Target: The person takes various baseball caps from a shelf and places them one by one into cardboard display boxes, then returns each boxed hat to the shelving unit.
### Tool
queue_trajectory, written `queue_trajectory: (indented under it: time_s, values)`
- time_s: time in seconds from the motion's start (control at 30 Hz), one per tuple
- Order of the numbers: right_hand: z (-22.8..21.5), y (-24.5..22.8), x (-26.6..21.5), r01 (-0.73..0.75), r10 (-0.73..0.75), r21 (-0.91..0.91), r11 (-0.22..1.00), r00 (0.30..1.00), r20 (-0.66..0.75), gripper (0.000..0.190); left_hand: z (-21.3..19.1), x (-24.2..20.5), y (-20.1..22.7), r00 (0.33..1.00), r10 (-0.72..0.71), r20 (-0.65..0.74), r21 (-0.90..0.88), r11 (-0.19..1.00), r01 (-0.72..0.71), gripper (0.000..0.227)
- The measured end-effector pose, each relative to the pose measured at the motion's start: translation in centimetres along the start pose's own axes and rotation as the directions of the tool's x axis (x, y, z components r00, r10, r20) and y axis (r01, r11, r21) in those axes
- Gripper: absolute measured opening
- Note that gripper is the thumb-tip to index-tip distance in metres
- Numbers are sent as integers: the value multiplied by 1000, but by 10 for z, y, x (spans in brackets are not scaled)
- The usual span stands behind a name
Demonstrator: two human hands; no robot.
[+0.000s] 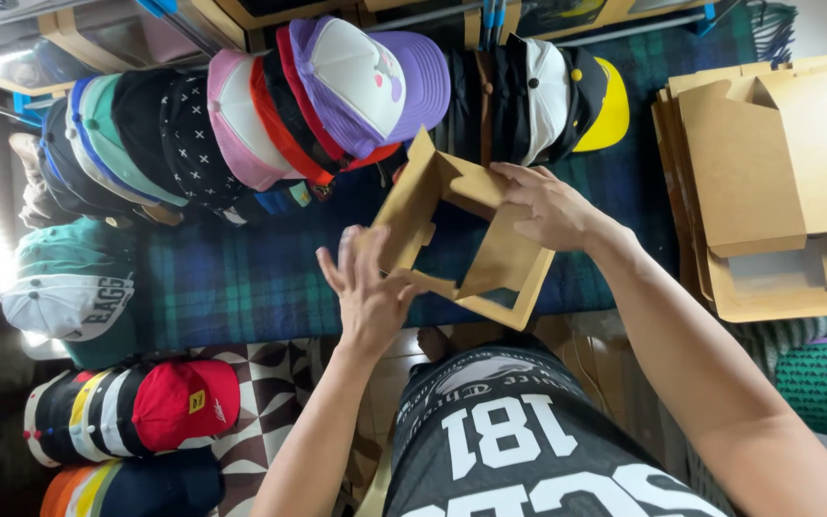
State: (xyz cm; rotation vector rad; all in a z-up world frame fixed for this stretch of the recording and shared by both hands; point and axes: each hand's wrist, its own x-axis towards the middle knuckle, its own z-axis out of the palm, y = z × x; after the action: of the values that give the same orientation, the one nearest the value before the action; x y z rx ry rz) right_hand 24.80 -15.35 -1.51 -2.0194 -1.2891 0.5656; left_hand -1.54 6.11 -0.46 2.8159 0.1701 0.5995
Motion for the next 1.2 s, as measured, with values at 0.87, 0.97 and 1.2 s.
queue_trajectory:
  time_s: [0.87,0.97,1.2]
  values:
    - [52,-16,-62,-122,662,792,598,633,-402,7,-2,30,-47,894,-447,35,-853,452,260,97]
    - [53,33,-91,-109,667,780,616,599,-443,9,13,41,-46,853,-498,157,-739,513,436,33]
    - [-10,-54,-119,-169,686,812,559,644,-338,26,18,91,8,860,-490,141,-877,340,338,25]
